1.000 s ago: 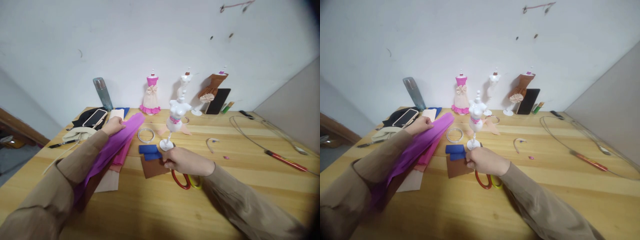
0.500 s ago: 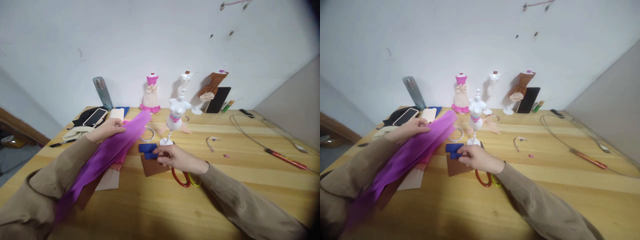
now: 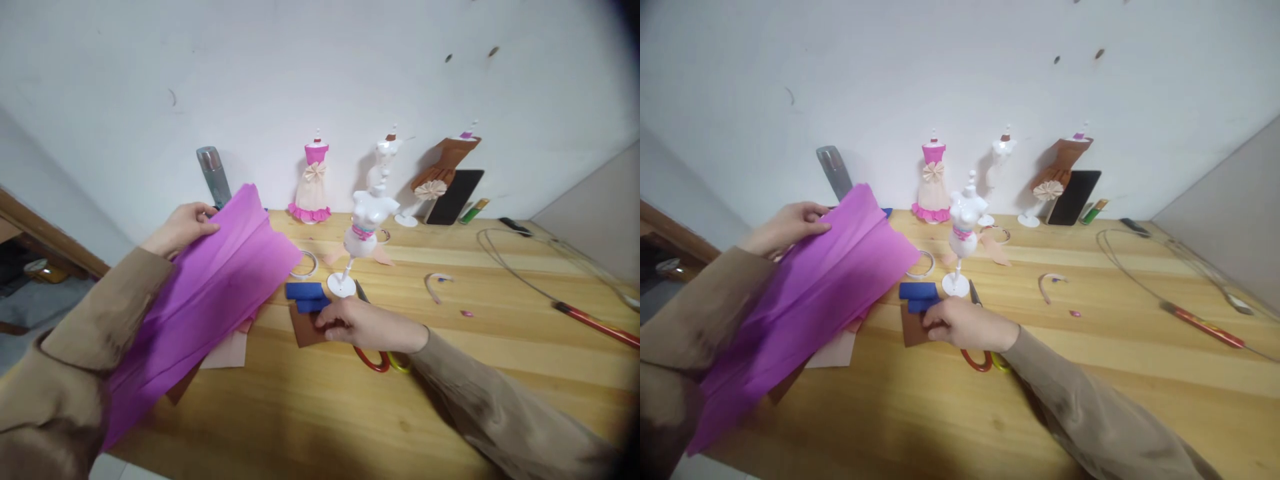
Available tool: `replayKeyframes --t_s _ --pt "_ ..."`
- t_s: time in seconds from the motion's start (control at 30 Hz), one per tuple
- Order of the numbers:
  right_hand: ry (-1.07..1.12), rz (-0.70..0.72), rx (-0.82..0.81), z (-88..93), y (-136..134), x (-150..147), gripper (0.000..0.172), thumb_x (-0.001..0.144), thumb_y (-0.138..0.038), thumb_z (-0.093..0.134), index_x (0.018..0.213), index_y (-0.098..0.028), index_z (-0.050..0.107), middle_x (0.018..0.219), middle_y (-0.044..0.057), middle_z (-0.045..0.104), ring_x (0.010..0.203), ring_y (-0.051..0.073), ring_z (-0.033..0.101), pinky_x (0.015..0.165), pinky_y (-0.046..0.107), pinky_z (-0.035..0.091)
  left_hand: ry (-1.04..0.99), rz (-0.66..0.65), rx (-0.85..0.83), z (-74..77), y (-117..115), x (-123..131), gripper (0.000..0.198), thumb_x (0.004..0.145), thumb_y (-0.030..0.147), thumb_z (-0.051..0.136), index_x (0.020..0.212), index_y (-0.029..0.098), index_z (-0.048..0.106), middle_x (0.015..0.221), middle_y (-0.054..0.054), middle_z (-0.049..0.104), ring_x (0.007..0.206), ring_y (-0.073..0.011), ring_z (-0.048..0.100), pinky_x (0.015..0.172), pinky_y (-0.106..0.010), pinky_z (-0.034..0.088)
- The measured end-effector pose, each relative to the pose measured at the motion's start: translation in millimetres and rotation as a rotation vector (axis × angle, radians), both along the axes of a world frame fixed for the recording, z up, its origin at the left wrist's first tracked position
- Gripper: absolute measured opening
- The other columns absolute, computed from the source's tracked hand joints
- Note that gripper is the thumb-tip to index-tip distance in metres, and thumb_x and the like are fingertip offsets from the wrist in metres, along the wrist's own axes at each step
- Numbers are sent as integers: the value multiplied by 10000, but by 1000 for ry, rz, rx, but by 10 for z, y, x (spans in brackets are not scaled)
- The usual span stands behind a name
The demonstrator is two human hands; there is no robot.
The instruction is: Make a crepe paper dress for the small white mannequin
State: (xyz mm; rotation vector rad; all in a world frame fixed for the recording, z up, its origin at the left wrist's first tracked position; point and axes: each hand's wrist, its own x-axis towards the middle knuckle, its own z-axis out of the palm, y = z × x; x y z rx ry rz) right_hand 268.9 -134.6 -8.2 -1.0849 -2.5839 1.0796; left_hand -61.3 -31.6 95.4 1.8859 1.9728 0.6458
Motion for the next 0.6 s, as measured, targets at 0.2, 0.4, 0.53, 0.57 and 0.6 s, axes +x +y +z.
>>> replayKeyframes --t_s 0.2,0.4,0.53,0.57,0.6 --pt "-94 -54 53 -7 43 40 137 841 -145 573 761 -156 684 700 7 616 641 127 506 614 242 367 214 -327 -1 -657 -16 326 478 777 269 594 1233 127 605 1055 -95 670 960 -235 619 899 -341 475" --pt "-53 -291 250 -154 122 24 115 799 -107 597 889 -158 646 811 36 636 734 157 548 677 257 383 251 -655 51 -798 -364 893 241 860 180 486 995 144 682 1078 -132 681 1048 -275 589 970 -392 424" --pt "-93 -266 288 -181 125 50 115 777 -92 605 859 -171 621 831 38 634 761 168 555 680 261 378 264 -809 -92 -883 -569 1180 81 821 206 599 820 170 672 894 -78 710 865 -243 632 782 -334 457" --pt "-114 -264 277 -173 120 61 99 779 -100 607 844 -174 619 820 36 637 753 168 556 668 260 373 287 -812 -113 -916 -599 1223 63 815 212 614 820 171 662 909 -87 708 880 -254 634 774 -339 455" --pt "-137 -263 265 -162 115 72 83 782 -111 611 832 -177 619 807 35 640 741 168 556 655 261 367 314 -803 -131 -948 -621 1254 62 812 225 624 829 171 651 935 -100 702 895 -267 636 767 -347 456"
